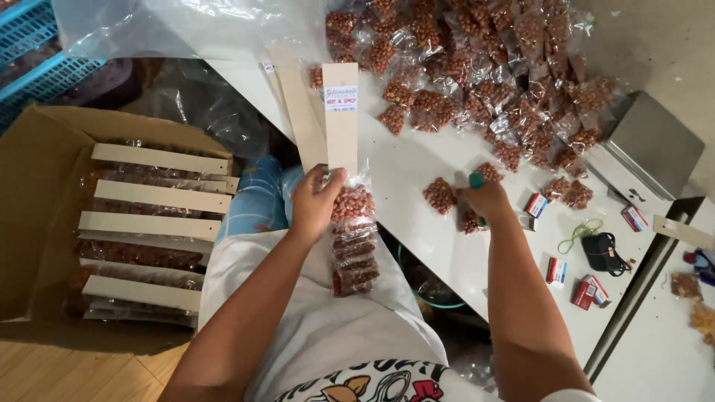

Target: The person repeatedly picks up small plastic bags of brown snacks, places them against a wooden board, and uses a handheld green stapler to attach a paper label to each bag. The labeled bags are then placed into a cardboard box.

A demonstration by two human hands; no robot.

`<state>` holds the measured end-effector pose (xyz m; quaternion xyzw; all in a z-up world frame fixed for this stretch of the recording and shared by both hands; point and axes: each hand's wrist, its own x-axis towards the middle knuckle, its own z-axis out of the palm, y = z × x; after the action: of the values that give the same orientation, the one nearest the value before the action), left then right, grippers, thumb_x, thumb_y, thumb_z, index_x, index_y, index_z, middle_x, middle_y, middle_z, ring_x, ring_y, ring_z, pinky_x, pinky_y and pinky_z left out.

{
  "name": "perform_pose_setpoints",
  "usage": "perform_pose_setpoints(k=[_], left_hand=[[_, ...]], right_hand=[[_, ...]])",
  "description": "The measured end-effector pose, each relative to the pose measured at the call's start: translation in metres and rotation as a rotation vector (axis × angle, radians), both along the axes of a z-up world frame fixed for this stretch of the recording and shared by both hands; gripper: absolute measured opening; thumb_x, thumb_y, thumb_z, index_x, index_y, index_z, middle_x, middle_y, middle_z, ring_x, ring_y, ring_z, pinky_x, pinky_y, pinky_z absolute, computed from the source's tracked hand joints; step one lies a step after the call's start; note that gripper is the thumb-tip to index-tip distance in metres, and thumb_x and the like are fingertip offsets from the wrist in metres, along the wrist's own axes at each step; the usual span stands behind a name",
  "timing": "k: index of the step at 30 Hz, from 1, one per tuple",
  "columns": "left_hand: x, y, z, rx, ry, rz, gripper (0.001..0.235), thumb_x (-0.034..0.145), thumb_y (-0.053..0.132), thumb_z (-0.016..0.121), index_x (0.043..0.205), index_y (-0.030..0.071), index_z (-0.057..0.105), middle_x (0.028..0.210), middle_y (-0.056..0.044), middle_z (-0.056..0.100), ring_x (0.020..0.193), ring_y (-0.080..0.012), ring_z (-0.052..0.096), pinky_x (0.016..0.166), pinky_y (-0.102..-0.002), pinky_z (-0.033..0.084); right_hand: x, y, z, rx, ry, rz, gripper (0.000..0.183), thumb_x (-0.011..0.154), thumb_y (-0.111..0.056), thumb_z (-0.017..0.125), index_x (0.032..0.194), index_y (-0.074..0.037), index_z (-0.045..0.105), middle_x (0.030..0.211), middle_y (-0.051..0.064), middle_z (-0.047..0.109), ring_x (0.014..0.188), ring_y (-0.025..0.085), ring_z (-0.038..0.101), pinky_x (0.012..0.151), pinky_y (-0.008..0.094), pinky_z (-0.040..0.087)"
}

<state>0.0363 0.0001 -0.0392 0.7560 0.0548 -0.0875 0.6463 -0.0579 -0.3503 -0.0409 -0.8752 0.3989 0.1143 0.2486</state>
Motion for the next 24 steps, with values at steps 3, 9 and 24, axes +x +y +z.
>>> perform_pose_setpoints(k=[3, 9, 24], left_hand=[[0.006, 0.002, -0.021, 0.131, -0.051, -0.072, 0.029, 0.091, 0.045, 0.076, 0.11, 0.024, 0.075, 0.099, -0.004, 0.077, 0.101, -0.0249, 0.072, 0.086, -0.039, 0.058], [0.01, -0.001, 0.005, 0.037, -0.133, -0.213, 0.037, 0.093, 0.024, 0.069, 0.128, 0.016, 0.064, 0.086, -0.018, 0.072, 0.082, -0.0276, 0.075, 0.076, -0.044, 0.062], [-0.019, -0.013, 0.04, -0.3, -0.131, -0.169, 0.033, 0.1, 0.031, 0.069, 0.124, 0.008, 0.07, 0.087, -0.015, 0.073, 0.085, -0.017, 0.07, 0.071, -0.031, 0.062]], right_hand=[[-0.003, 0.022, 0.021, 0.208, -0.155, -0.075, 0.031, 0.072, -0.047, 0.08, 0.088, -0.022, 0.075, 0.062, 0.003, 0.07, 0.072, 0.027, 0.071, 0.073, 0.04, 0.051], [0.003, 0.089, 0.115, 0.841, -0.525, 0.374, 0.014, 0.076, -0.001, 0.078, 0.086, 0.008, 0.073, 0.063, 0.018, 0.065, 0.057, 0.028, 0.067, 0.057, 0.039, 0.056], [0.053, 0.159, 0.104, 0.504, -0.736, 0.307, 0.013, 0.085, -0.015, 0.082, 0.092, -0.009, 0.073, 0.063, 0.005, 0.067, 0.06, 0.012, 0.065, 0.06, 0.025, 0.052]])
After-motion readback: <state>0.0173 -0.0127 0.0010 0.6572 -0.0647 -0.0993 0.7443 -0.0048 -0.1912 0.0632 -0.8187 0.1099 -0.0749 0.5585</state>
